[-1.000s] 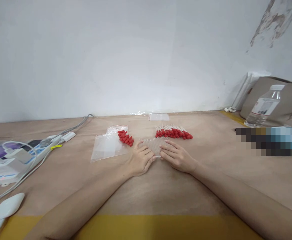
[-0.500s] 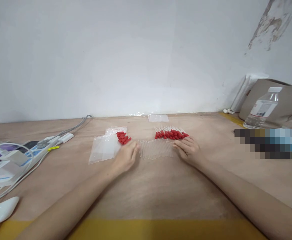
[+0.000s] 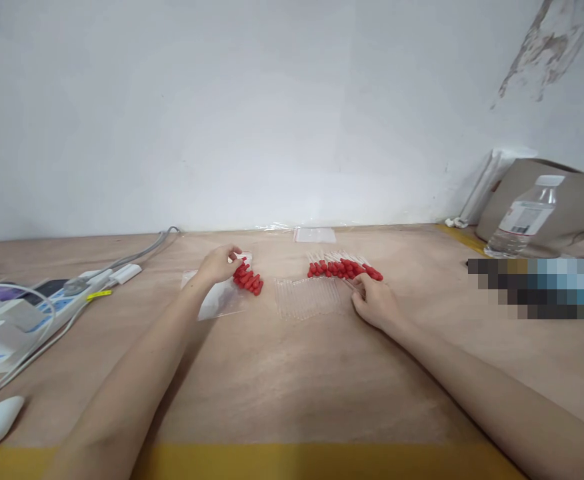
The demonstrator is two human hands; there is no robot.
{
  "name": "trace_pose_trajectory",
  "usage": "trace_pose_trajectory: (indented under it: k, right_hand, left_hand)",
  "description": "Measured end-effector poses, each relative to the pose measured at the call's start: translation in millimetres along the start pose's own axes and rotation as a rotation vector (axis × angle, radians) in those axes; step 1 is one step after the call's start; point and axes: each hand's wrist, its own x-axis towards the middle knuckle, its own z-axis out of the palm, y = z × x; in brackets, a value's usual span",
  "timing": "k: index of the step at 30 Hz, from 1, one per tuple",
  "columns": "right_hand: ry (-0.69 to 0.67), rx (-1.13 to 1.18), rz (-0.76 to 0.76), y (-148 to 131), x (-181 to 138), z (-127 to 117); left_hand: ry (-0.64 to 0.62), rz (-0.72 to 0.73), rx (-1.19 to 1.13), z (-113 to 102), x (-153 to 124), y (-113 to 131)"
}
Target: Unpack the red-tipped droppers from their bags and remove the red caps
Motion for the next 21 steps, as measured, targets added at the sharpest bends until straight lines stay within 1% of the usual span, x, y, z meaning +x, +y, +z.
trace_pose_trajectory:
  k: [3, 6, 8, 10, 13, 17, 21]
  right_hand:
    - [-0.015, 0.040, 0.000, -1.9, 0.4, 0.6]
    - [-0.005, 0.069, -0.008, -4.5, 0.3, 3.1]
    - [0.002, 0.081, -0.024, -6.8, -0.3, 4.7]
    - [0.003, 0.098, -0.044, -9.8, -1.5, 5.0]
    - [-0.007, 0.129, -0.054, -15.3, -3.9, 1.5]
    - [0.001, 0.167, -0.021, -19.6, -6.4, -7.5]
    - [0.015, 0.168, 0.017, -16.8, -6.2, -11.2]
  left_hand:
    - [0.006, -0.010, -0.003, -1.3, -0.6, 0.1]
    - [0.118, -0.025, -0.018, -5.2, -1.3, 9.5]
    - [0.165, 0.007, -0.032, -3.8, -2.3, 22.7]
    - [0.133, 0.082, -0.038, 3.2, -3.9, 40.9]
    - [0.021, 0.213, -0.005, 22.1, -5.2, 73.1]
    - [-0.069, 0.260, 0.025, 48.9, -0.7, 111.8]
    - [-0.136, 0.278, 0.041, 64.5, 8.2, 134.4]
